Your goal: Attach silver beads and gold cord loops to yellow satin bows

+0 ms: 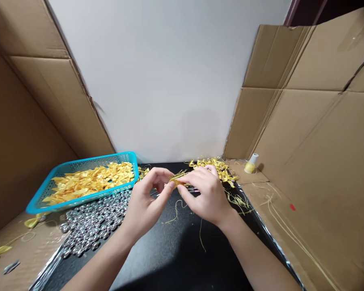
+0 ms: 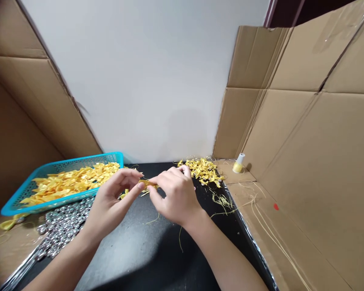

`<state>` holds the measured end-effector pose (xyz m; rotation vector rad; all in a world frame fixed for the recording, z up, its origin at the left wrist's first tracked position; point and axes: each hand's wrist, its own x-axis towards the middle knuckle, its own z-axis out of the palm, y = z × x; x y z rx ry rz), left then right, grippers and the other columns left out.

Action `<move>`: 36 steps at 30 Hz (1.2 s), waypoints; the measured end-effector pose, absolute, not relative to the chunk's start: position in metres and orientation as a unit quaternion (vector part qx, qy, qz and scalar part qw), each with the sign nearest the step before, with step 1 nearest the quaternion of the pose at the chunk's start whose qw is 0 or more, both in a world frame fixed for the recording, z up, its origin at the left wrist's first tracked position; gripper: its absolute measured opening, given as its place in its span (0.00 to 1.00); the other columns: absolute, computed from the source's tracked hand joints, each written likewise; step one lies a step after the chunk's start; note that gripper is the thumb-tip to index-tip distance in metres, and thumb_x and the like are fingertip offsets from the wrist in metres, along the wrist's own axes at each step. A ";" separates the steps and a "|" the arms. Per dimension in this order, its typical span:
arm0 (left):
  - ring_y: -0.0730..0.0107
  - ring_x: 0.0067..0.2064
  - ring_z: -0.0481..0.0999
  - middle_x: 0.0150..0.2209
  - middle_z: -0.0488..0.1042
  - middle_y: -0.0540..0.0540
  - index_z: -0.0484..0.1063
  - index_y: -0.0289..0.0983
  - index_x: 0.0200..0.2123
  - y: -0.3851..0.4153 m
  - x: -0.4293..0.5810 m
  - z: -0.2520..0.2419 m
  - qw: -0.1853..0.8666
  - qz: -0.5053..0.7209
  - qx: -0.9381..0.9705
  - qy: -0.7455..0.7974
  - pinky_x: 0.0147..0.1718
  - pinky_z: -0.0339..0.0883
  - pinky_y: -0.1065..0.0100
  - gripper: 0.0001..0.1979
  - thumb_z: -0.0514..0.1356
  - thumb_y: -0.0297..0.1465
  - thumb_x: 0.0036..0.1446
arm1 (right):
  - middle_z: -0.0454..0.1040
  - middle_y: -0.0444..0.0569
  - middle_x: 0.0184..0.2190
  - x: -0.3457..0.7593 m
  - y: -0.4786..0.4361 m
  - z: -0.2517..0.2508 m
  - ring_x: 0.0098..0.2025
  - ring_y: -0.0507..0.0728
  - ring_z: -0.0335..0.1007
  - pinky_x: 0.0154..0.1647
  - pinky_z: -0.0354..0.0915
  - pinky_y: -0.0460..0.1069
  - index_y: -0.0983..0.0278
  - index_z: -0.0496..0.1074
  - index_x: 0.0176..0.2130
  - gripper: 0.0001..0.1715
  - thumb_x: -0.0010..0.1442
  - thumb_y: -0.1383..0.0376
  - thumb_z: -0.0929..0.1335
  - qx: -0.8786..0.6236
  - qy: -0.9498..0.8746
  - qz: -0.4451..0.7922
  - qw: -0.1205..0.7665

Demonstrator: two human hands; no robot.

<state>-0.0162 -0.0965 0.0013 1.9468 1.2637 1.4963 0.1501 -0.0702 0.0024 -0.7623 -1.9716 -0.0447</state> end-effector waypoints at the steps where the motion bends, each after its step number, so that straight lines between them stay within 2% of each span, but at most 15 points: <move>1: 0.74 0.27 0.67 0.29 0.70 0.52 0.69 0.39 0.39 -0.098 -0.016 0.001 0.175 0.531 0.697 0.449 0.28 0.63 0.72 0.04 0.59 0.31 0.60 | 0.81 0.41 0.30 0.149 -0.070 0.001 0.33 0.52 0.74 0.43 0.54 0.52 0.62 0.74 0.32 0.05 0.60 0.67 0.68 -0.311 -0.815 -0.015 0.488; 5: 0.75 0.27 0.67 0.29 0.71 0.52 0.69 0.39 0.40 -0.098 -0.016 0.000 0.162 0.526 0.704 0.448 0.28 0.63 0.72 0.04 0.59 0.31 0.60 | 0.79 0.39 0.25 0.146 -0.071 -0.003 0.27 0.49 0.72 0.41 0.53 0.51 0.63 0.72 0.27 0.09 0.58 0.71 0.67 -0.299 -0.807 -0.009 0.509; 10: 0.74 0.27 0.69 0.28 0.70 0.52 0.69 0.38 0.37 -0.088 -0.021 -0.001 0.267 0.544 0.658 0.447 0.27 0.63 0.73 0.05 0.60 0.33 0.58 | 0.72 0.38 0.19 0.147 -0.074 0.003 0.22 0.48 0.66 0.38 0.55 0.51 0.64 0.69 0.23 0.11 0.56 0.72 0.66 -0.311 -0.768 0.011 0.560; 13: 0.74 0.27 0.69 0.26 0.69 0.52 0.70 0.38 0.36 -0.080 -0.024 -0.001 0.325 0.561 0.621 0.441 0.26 0.63 0.74 0.07 0.61 0.35 0.57 | 0.73 0.41 0.20 0.151 -0.072 0.007 0.24 0.50 0.67 0.37 0.58 0.51 0.63 0.69 0.24 0.12 0.58 0.70 0.65 -0.331 -0.741 0.042 0.583; 15: 0.74 0.27 0.69 0.27 0.70 0.51 0.72 0.38 0.37 -0.078 -0.024 -0.001 0.330 0.564 0.619 0.436 0.26 0.64 0.73 0.07 0.62 0.35 0.58 | 0.77 0.43 0.26 0.152 -0.070 0.008 0.28 0.51 0.71 0.38 0.62 0.51 0.63 0.72 0.29 0.07 0.59 0.67 0.66 -0.338 -0.739 0.091 0.575; 16: 0.73 0.28 0.71 0.28 0.71 0.51 0.72 0.38 0.38 -0.079 -0.024 -0.001 0.324 0.565 0.623 0.434 0.27 0.65 0.73 0.08 0.62 0.35 0.58 | 0.78 0.44 0.29 0.153 -0.069 0.008 0.30 0.52 0.72 0.38 0.64 0.51 0.63 0.73 0.32 0.04 0.58 0.66 0.67 -0.340 -0.743 0.127 0.562; 18: 0.72 0.30 0.73 0.30 0.74 0.49 0.74 0.39 0.39 -0.082 -0.022 -0.001 0.294 0.565 0.637 0.434 0.29 0.67 0.72 0.07 0.62 0.35 0.58 | 0.79 0.46 0.31 0.152 -0.068 0.007 0.32 0.53 0.74 0.37 0.67 0.49 0.63 0.75 0.36 0.06 0.58 0.64 0.68 -0.338 -0.747 0.203 0.536; 21: 0.71 0.32 0.75 0.32 0.77 0.49 0.75 0.39 0.38 -0.089 -0.019 0.001 0.227 0.559 0.667 0.437 0.31 0.69 0.71 0.05 0.62 0.32 0.58 | 0.79 0.45 0.29 0.152 -0.068 0.005 0.31 0.52 0.74 0.35 0.68 0.47 0.64 0.76 0.33 0.06 0.58 0.66 0.68 -0.334 -0.732 0.274 0.527; 25: 0.72 0.29 0.74 0.30 0.78 0.50 0.77 0.39 0.33 -0.093 -0.020 0.001 0.165 0.546 0.699 0.432 0.29 0.69 0.71 0.01 0.64 0.30 0.57 | 0.80 0.45 0.30 0.154 -0.070 0.007 0.32 0.52 0.76 0.35 0.69 0.48 0.62 0.78 0.32 0.06 0.58 0.66 0.69 -0.321 -0.726 0.312 0.522; 28: 0.71 0.29 0.76 0.28 0.78 0.51 0.76 0.40 0.32 -0.094 -0.022 0.000 0.114 0.573 0.711 0.391 0.29 0.69 0.69 0.03 0.65 0.26 0.56 | 0.80 0.44 0.28 0.156 -0.072 0.010 0.31 0.52 0.74 0.34 0.68 0.49 0.61 0.78 0.32 0.05 0.59 0.66 0.70 -0.301 -0.734 0.266 0.547; 31: 0.69 0.30 0.77 0.29 0.79 0.51 0.75 0.42 0.33 -0.097 -0.026 0.000 0.010 0.601 0.726 0.334 0.31 0.71 0.66 0.08 0.65 0.22 0.53 | 0.80 0.43 0.29 0.161 -0.075 0.013 0.31 0.53 0.72 0.37 0.66 0.52 0.58 0.77 0.33 0.06 0.59 0.68 0.69 -0.256 -0.768 0.133 0.571; 33: 0.68 0.30 0.78 0.31 0.80 0.51 0.76 0.43 0.34 -0.099 -0.029 0.002 -0.048 0.595 0.740 0.311 0.30 0.72 0.65 0.10 0.65 0.21 0.52 | 0.81 0.41 0.32 0.168 -0.076 0.016 0.33 0.54 0.73 0.40 0.65 0.54 0.56 0.77 0.35 0.08 0.59 0.69 0.69 -0.217 -0.798 0.072 0.557; 36: 0.68 0.32 0.80 0.33 0.81 0.50 0.75 0.43 0.35 -0.101 -0.032 0.005 -0.061 0.569 0.768 0.286 0.30 0.73 0.67 0.12 0.64 0.19 0.53 | 0.81 0.41 0.36 0.176 -0.075 0.020 0.38 0.54 0.74 0.43 0.67 0.54 0.55 0.76 0.40 0.08 0.60 0.66 0.69 -0.187 -0.817 0.128 0.531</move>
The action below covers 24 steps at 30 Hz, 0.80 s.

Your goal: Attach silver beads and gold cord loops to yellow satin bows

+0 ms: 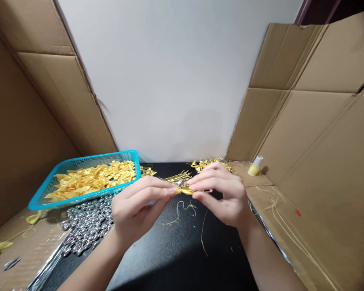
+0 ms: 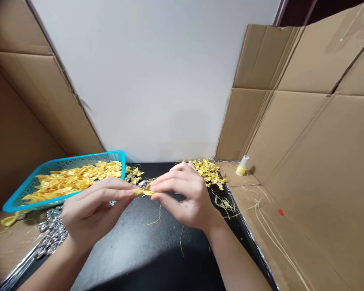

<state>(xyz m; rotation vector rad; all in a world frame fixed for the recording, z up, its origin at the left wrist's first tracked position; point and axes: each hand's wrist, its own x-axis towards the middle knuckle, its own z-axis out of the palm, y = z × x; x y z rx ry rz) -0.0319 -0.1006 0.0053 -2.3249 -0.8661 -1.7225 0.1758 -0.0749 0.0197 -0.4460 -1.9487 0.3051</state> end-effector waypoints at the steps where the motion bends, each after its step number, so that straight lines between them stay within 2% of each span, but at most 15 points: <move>1: 0.69 0.33 0.80 0.33 0.81 0.49 0.75 0.42 0.35 -0.100 -0.032 0.006 0.049 -0.559 -0.779 -0.281 0.31 0.73 0.68 0.11 0.63 0.19 0.54 | 0.81 0.42 0.37 0.176 -0.074 0.020 0.38 0.53 0.75 0.43 0.68 0.53 0.55 0.75 0.44 0.10 0.61 0.64 0.68 -0.192 -0.812 0.168 0.525; 3: 0.69 0.34 0.80 0.34 0.81 0.48 0.74 0.41 0.35 -0.098 -0.032 0.007 0.034 -0.537 -0.795 -0.279 0.32 0.74 0.68 0.10 0.62 0.20 0.55 | 0.80 0.44 0.38 0.174 -0.073 0.020 0.39 0.53 0.75 0.44 0.69 0.52 0.57 0.74 0.48 0.13 0.62 0.63 0.67 -0.213 -0.808 0.217 0.504; 6: 0.70 0.32 0.79 0.33 0.80 0.48 0.74 0.41 0.32 -0.094 -0.031 0.006 0.055 -0.515 -0.803 -0.295 0.31 0.73 0.69 0.08 0.62 0.21 0.56 | 0.80 0.44 0.35 0.166 -0.073 0.018 0.36 0.53 0.75 0.42 0.69 0.51 0.59 0.76 0.40 0.07 0.60 0.65 0.69 -0.228 -0.821 0.191 0.487; 8: 0.72 0.31 0.78 0.32 0.79 0.49 0.73 0.40 0.31 -0.092 -0.033 0.006 0.084 -0.510 -0.798 -0.309 0.30 0.72 0.71 0.08 0.62 0.20 0.55 | 0.80 0.44 0.32 0.164 -0.071 0.016 0.35 0.52 0.74 0.40 0.68 0.50 0.61 0.76 0.36 0.03 0.59 0.68 0.70 -0.241 -0.810 0.156 0.511; 10: 0.74 0.30 0.77 0.31 0.78 0.50 0.71 0.39 0.30 -0.089 -0.037 0.007 0.110 -0.509 -0.788 -0.329 0.29 0.70 0.73 0.09 0.63 0.19 0.55 | 0.78 0.44 0.32 0.167 -0.068 0.014 0.36 0.52 0.73 0.40 0.68 0.50 0.61 0.75 0.36 0.04 0.59 0.69 0.69 -0.268 -0.773 0.142 0.557; 12: 0.75 0.30 0.76 0.31 0.76 0.50 0.70 0.39 0.30 -0.086 -0.042 0.008 0.123 -0.514 -0.774 -0.349 0.30 0.69 0.73 0.09 0.63 0.20 0.55 | 0.77 0.44 0.34 0.174 -0.065 0.013 0.38 0.52 0.73 0.41 0.69 0.50 0.60 0.74 0.36 0.04 0.60 0.69 0.69 -0.294 -0.732 0.155 0.594; 14: 0.74 0.31 0.76 0.30 0.76 0.50 0.70 0.39 0.29 -0.084 -0.046 0.011 0.115 -0.524 -0.764 -0.358 0.31 0.69 0.71 0.08 0.63 0.21 0.55 | 0.77 0.44 0.33 0.180 -0.061 0.013 0.37 0.52 0.73 0.41 0.69 0.50 0.60 0.75 0.36 0.03 0.59 0.67 0.70 -0.310 -0.714 0.204 0.593; 17: 0.70 0.32 0.78 0.31 0.78 0.49 0.71 0.40 0.30 -0.082 -0.047 0.011 0.081 -0.526 -0.763 -0.365 0.32 0.71 0.69 0.06 0.61 0.23 0.56 | 0.79 0.44 0.32 0.182 -0.055 0.011 0.35 0.53 0.75 0.39 0.71 0.51 0.59 0.77 0.36 0.05 0.56 0.64 0.72 -0.308 -0.701 0.322 0.557; 20: 0.68 0.34 0.79 0.34 0.80 0.47 0.71 0.39 0.29 -0.080 -0.044 0.007 0.043 -0.526 -0.751 -0.396 0.33 0.73 0.67 0.05 0.61 0.26 0.57 | 0.79 0.45 0.32 0.177 -0.046 0.002 0.34 0.53 0.76 0.36 0.72 0.50 0.60 0.76 0.41 0.13 0.54 0.61 0.73 -0.305 -0.694 0.411 0.506; 22: 0.67 0.35 0.80 0.34 0.80 0.46 0.71 0.38 0.29 -0.078 -0.042 0.003 0.012 -0.541 -0.732 -0.414 0.33 0.73 0.68 0.04 0.61 0.27 0.57 | 0.79 0.46 0.33 0.171 -0.036 -0.012 0.34 0.53 0.76 0.36 0.72 0.49 0.62 0.75 0.43 0.14 0.55 0.62 0.73 -0.333 -0.731 0.401 0.441; 24: 0.68 0.34 0.80 0.33 0.80 0.46 0.72 0.38 0.30 -0.075 -0.041 0.001 -0.015 -0.549 -0.719 -0.425 0.33 0.74 0.68 0.03 0.61 0.28 0.58 | 0.79 0.46 0.33 0.162 -0.024 -0.033 0.35 0.52 0.76 0.37 0.71 0.48 0.64 0.75 0.37 0.06 0.57 0.65 0.71 -0.376 -0.795 0.328 0.347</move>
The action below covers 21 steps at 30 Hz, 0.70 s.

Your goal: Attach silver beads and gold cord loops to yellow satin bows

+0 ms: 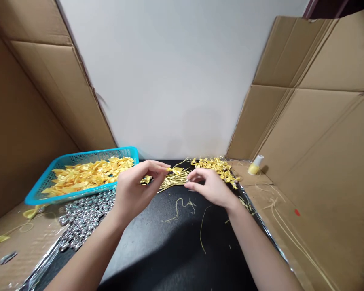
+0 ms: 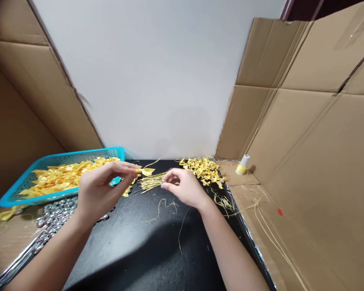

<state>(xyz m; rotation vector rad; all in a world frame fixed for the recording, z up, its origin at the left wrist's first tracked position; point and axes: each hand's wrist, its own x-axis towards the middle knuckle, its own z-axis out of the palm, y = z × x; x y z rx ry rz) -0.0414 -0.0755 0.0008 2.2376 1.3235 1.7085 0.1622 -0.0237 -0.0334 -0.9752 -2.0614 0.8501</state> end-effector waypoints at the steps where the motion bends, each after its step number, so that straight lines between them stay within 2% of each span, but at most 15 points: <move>1: 0.69 0.33 0.79 0.32 0.80 0.46 0.73 0.37 0.31 -0.074 -0.041 0.000 0.023 0.546 0.718 0.431 0.32 0.74 0.69 0.03 0.61 0.29 0.58 | 0.78 0.45 0.29 0.157 -0.017 -0.046 0.32 0.52 0.75 0.35 0.69 0.47 0.65 0.76 0.33 0.02 0.54 0.68 0.72 -0.383 -0.808 0.316 0.318; 2: 0.70 0.31 0.78 0.31 0.80 0.47 0.74 0.37 0.32 -0.073 -0.041 0.000 0.027 0.541 0.718 0.437 0.31 0.73 0.69 0.03 0.61 0.29 0.58 | 0.77 0.44 0.26 0.151 -0.012 -0.060 0.30 0.52 0.74 0.34 0.68 0.47 0.65 0.76 0.29 0.03 0.51 0.71 0.73 -0.382 -0.818 0.313 0.295; 4: 0.72 0.28 0.76 0.29 0.79 0.48 0.76 0.37 0.33 -0.072 -0.041 0.001 0.031 0.530 0.719 0.449 0.30 0.72 0.70 0.03 0.61 0.29 0.57 | 0.77 0.45 0.27 0.141 -0.002 -0.085 0.33 0.53 0.73 0.36 0.66 0.47 0.65 0.76 0.24 0.07 0.44 0.74 0.76 -0.374 -0.835 0.304 0.264; 6: 0.72 0.28 0.76 0.29 0.79 0.48 0.76 0.37 0.34 -0.070 -0.040 0.002 0.043 0.524 0.723 0.448 0.30 0.72 0.71 0.04 0.61 0.28 0.57 | 0.77 0.45 0.27 0.134 0.004 -0.106 0.33 0.53 0.73 0.35 0.65 0.46 0.64 0.78 0.24 0.08 0.42 0.74 0.77 -0.370 -0.844 0.301 0.243; 9: 0.72 0.30 0.77 0.30 0.79 0.48 0.76 0.37 0.33 -0.068 -0.039 0.000 0.058 0.520 0.730 0.438 0.30 0.72 0.72 0.04 0.61 0.26 0.56 | 0.78 0.45 0.26 0.131 0.009 -0.125 0.28 0.51 0.72 0.30 0.64 0.44 0.64 0.80 0.26 0.06 0.45 0.74 0.75 -0.374 -0.847 0.306 0.221; 12: 0.71 0.31 0.77 0.31 0.79 0.48 0.76 0.37 0.33 -0.067 -0.038 -0.003 0.061 0.513 0.737 0.437 0.31 0.72 0.72 0.04 0.61 0.25 0.56 | 0.78 0.47 0.27 0.132 0.011 -0.134 0.29 0.52 0.72 0.33 0.64 0.45 0.65 0.80 0.30 0.07 0.48 0.74 0.74 -0.381 -0.844 0.308 0.217; 17: 0.72 0.31 0.78 0.31 0.79 0.48 0.76 0.37 0.33 -0.066 -0.038 -0.004 0.060 0.499 0.753 0.425 0.31 0.71 0.72 0.04 0.61 0.25 0.56 | 0.78 0.47 0.30 0.143 0.015 -0.115 0.31 0.54 0.71 0.36 0.65 0.49 0.65 0.79 0.41 0.21 0.44 0.69 0.77 -0.384 -0.829 0.326 0.242; 19: 0.72 0.33 0.78 0.32 0.79 0.48 0.75 0.37 0.33 -0.066 -0.040 -0.003 0.053 0.485 0.775 0.402 0.32 0.71 0.72 0.04 0.61 0.23 0.56 | 0.78 0.51 0.37 0.152 0.012 -0.091 0.36 0.55 0.72 0.39 0.66 0.50 0.66 0.77 0.43 0.17 0.52 0.63 0.73 -0.383 -0.814 0.336 0.279; 21: 0.72 0.35 0.78 0.33 0.80 0.49 0.75 0.38 0.33 -0.066 -0.040 -0.003 0.058 0.463 0.805 0.367 0.35 0.71 0.73 0.06 0.61 0.22 0.56 | 0.77 0.52 0.42 0.160 0.005 -0.064 0.39 0.54 0.72 0.40 0.67 0.50 0.64 0.72 0.49 0.19 0.65 0.56 0.63 -0.364 -0.802 0.357 0.311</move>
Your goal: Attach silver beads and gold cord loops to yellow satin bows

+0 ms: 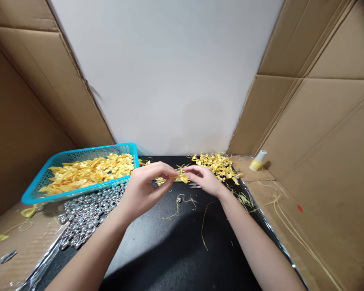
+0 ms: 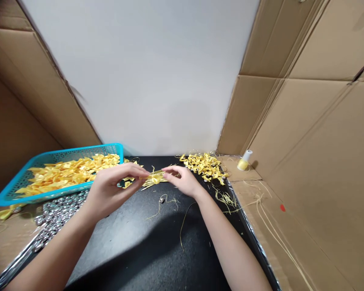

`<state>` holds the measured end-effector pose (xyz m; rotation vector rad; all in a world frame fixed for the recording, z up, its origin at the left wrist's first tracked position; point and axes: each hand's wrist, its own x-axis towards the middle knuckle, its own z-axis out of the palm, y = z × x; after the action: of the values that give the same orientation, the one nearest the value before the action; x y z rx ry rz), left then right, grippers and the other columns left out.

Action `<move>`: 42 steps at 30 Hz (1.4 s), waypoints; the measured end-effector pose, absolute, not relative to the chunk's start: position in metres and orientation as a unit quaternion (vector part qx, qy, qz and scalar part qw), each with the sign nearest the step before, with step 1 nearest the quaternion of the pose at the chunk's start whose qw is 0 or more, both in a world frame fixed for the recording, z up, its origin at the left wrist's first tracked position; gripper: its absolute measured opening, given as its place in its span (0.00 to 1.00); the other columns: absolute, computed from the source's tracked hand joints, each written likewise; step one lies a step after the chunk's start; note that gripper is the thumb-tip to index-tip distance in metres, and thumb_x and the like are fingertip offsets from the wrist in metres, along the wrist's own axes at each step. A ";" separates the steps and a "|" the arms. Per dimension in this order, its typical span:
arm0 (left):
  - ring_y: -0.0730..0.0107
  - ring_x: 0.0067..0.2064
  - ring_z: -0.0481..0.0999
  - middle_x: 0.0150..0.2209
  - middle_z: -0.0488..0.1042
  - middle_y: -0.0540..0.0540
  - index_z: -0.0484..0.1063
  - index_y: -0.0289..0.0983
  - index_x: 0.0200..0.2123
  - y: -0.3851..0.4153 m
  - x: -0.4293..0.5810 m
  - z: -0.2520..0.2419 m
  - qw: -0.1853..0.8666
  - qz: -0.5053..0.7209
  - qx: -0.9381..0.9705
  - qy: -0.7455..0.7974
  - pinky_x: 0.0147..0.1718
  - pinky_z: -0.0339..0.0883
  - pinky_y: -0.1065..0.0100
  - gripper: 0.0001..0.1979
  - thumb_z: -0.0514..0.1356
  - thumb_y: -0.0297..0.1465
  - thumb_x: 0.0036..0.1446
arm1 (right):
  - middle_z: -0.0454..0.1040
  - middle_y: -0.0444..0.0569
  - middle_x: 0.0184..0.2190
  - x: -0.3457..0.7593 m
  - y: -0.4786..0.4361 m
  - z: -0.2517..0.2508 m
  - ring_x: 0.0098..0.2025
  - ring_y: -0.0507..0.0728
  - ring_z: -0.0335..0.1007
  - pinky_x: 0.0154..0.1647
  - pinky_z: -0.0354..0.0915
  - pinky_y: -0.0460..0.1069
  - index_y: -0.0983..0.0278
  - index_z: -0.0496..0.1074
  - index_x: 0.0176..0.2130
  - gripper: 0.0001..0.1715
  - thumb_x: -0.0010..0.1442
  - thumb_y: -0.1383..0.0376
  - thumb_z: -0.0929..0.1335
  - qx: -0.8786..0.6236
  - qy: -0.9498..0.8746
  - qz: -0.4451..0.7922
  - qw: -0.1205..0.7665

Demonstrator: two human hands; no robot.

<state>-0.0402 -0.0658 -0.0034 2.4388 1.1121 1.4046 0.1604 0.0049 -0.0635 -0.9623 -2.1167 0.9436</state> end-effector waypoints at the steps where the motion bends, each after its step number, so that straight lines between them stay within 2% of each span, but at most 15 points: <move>1: 0.73 0.35 0.79 0.33 0.80 0.49 0.75 0.38 0.34 -0.066 -0.040 -0.004 0.064 0.452 0.818 0.350 0.36 0.71 0.73 0.06 0.61 0.21 0.57 | 0.76 0.51 0.42 0.164 -0.001 -0.050 0.41 0.54 0.72 0.41 0.67 0.49 0.63 0.71 0.49 0.22 0.67 0.53 0.59 -0.340 -0.799 0.377 0.323; 3: 0.73 0.35 0.79 0.33 0.80 0.49 0.75 0.38 0.34 -0.067 -0.038 -0.005 0.075 0.439 0.834 0.327 0.36 0.71 0.73 0.07 0.61 0.21 0.57 | 0.74 0.50 0.37 0.167 -0.014 -0.029 0.39 0.54 0.70 0.40 0.65 0.49 0.64 0.71 0.41 0.24 0.65 0.48 0.60 -0.257 -0.785 0.445 0.346; 7: 0.74 0.33 0.78 0.31 0.78 0.49 0.74 0.37 0.33 -0.068 -0.034 -0.007 0.069 0.426 0.846 0.311 0.33 0.71 0.74 0.06 0.61 0.21 0.57 | 0.61 0.41 0.23 0.164 -0.033 -0.013 0.27 0.50 0.57 0.30 0.56 0.46 0.63 0.62 0.25 0.25 0.65 0.48 0.61 -0.239 -0.831 0.386 0.321; 10: 0.74 0.30 0.77 0.29 0.77 0.49 0.74 0.36 0.32 -0.068 -0.033 -0.007 0.056 0.415 0.856 0.304 0.30 0.70 0.75 0.05 0.61 0.22 0.58 | 0.54 0.40 0.19 0.163 -0.032 -0.014 0.24 0.50 0.51 0.28 0.52 0.47 0.62 0.55 0.20 0.28 0.67 0.51 0.58 -0.218 -0.849 0.346 0.333; 12: 0.74 0.29 0.77 0.28 0.77 0.49 0.74 0.37 0.31 -0.068 -0.033 -0.007 0.049 0.414 0.861 0.291 0.29 0.70 0.74 0.05 0.61 0.22 0.58 | 0.55 0.40 0.18 0.163 -0.028 -0.015 0.23 0.50 0.52 0.28 0.53 0.47 0.62 0.55 0.19 0.29 0.66 0.51 0.59 -0.214 -0.847 0.347 0.342; 16: 0.73 0.30 0.78 0.28 0.78 0.49 0.74 0.38 0.30 -0.069 -0.034 -0.006 0.038 0.450 0.852 0.265 0.31 0.71 0.74 0.07 0.62 0.21 0.56 | 0.67 0.44 0.20 0.164 -0.021 -0.021 0.24 0.51 0.63 0.29 0.60 0.47 0.63 0.66 0.20 0.29 0.64 0.48 0.61 -0.211 -0.802 0.442 0.342; 19: 0.72 0.29 0.77 0.27 0.78 0.49 0.75 0.38 0.30 -0.070 -0.035 -0.006 0.060 0.489 0.809 0.321 0.30 0.70 0.73 0.05 0.63 0.23 0.54 | 0.70 0.45 0.20 0.166 -0.021 -0.022 0.24 0.51 0.65 0.29 0.62 0.47 0.64 0.68 0.20 0.28 0.63 0.50 0.63 -0.209 -0.779 0.462 0.369; 21: 0.71 0.28 0.76 0.27 0.78 0.48 0.76 0.37 0.30 -0.069 -0.035 -0.005 0.131 0.512 0.753 0.392 0.28 0.69 0.72 0.02 0.64 0.27 0.54 | 0.71 0.45 0.20 0.170 -0.025 -0.018 0.24 0.51 0.66 0.30 0.62 0.48 0.63 0.69 0.20 0.27 0.65 0.53 0.62 -0.186 -0.767 0.468 0.397; 24: 0.72 0.26 0.74 0.24 0.77 0.48 0.76 0.36 0.30 -0.066 -0.035 -0.004 0.292 0.513 0.659 0.466 0.25 0.67 0.73 0.06 0.66 0.33 0.53 | 0.72 0.44 0.21 0.178 -0.035 -0.008 0.25 0.50 0.67 0.31 0.63 0.48 0.62 0.71 0.22 0.25 0.67 0.57 0.61 -0.131 -0.733 0.479 0.464; 26: 0.73 0.24 0.72 0.22 0.75 0.50 0.76 0.36 0.32 -0.064 -0.034 -0.002 0.367 0.503 0.619 0.479 0.24 0.65 0.74 0.08 0.67 0.35 0.51 | 0.73 0.43 0.22 0.181 -0.042 -0.002 0.26 0.50 0.67 0.32 0.63 0.49 0.61 0.71 0.24 0.22 0.67 0.58 0.62 -0.134 -0.717 0.442 0.522; 28: 0.74 0.24 0.72 0.22 0.75 0.50 0.75 0.35 0.34 -0.065 -0.032 0.000 0.407 0.503 0.595 0.476 0.25 0.65 0.74 0.10 0.68 0.35 0.50 | 0.73 0.42 0.25 0.179 -0.048 0.002 0.28 0.51 0.67 0.34 0.63 0.49 0.60 0.73 0.27 0.14 0.63 0.60 0.66 -0.182 -0.726 0.357 0.560; 30: 0.75 0.25 0.71 0.23 0.75 0.50 0.74 0.35 0.34 -0.067 -0.029 0.001 0.430 0.511 0.581 0.466 0.26 0.65 0.74 0.11 0.69 0.34 0.49 | 0.75 0.43 0.28 0.173 -0.053 0.002 0.31 0.53 0.68 0.37 0.64 0.51 0.60 0.74 0.30 0.05 0.57 0.62 0.71 -0.234 -0.763 0.234 0.555; 32: 0.75 0.25 0.71 0.23 0.74 0.51 0.73 0.35 0.32 -0.071 -0.026 0.002 0.443 0.514 0.579 0.451 0.27 0.65 0.74 0.10 0.69 0.34 0.50 | 0.77 0.44 0.30 0.165 -0.056 0.000 0.34 0.54 0.69 0.40 0.63 0.52 0.60 0.74 0.30 0.04 0.54 0.65 0.73 -0.265 -0.796 0.121 0.531; 34: 0.76 0.26 0.71 0.22 0.73 0.52 0.73 0.36 0.31 -0.074 -0.025 0.001 0.448 0.513 0.584 0.441 0.27 0.64 0.75 0.09 0.68 0.34 0.51 | 0.77 0.45 0.30 0.158 -0.058 -0.003 0.36 0.55 0.70 0.41 0.62 0.53 0.61 0.75 0.30 0.03 0.54 0.66 0.73 -0.287 -0.803 0.064 0.519; 42: 0.77 0.27 0.68 0.24 0.71 0.53 0.72 0.37 0.33 -0.077 -0.023 -0.003 0.504 0.518 0.566 0.396 0.27 0.62 0.76 0.08 0.67 0.34 0.54 | 0.77 0.45 0.31 0.151 -0.061 -0.001 0.37 0.56 0.70 0.42 0.62 0.53 0.63 0.72 0.30 0.05 0.56 0.64 0.72 -0.338 -0.789 0.154 0.489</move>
<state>-0.0232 -0.0770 -0.0028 1.3654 0.9564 1.2510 0.1507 -0.0615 -0.0009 -0.8221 -1.9185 0.3749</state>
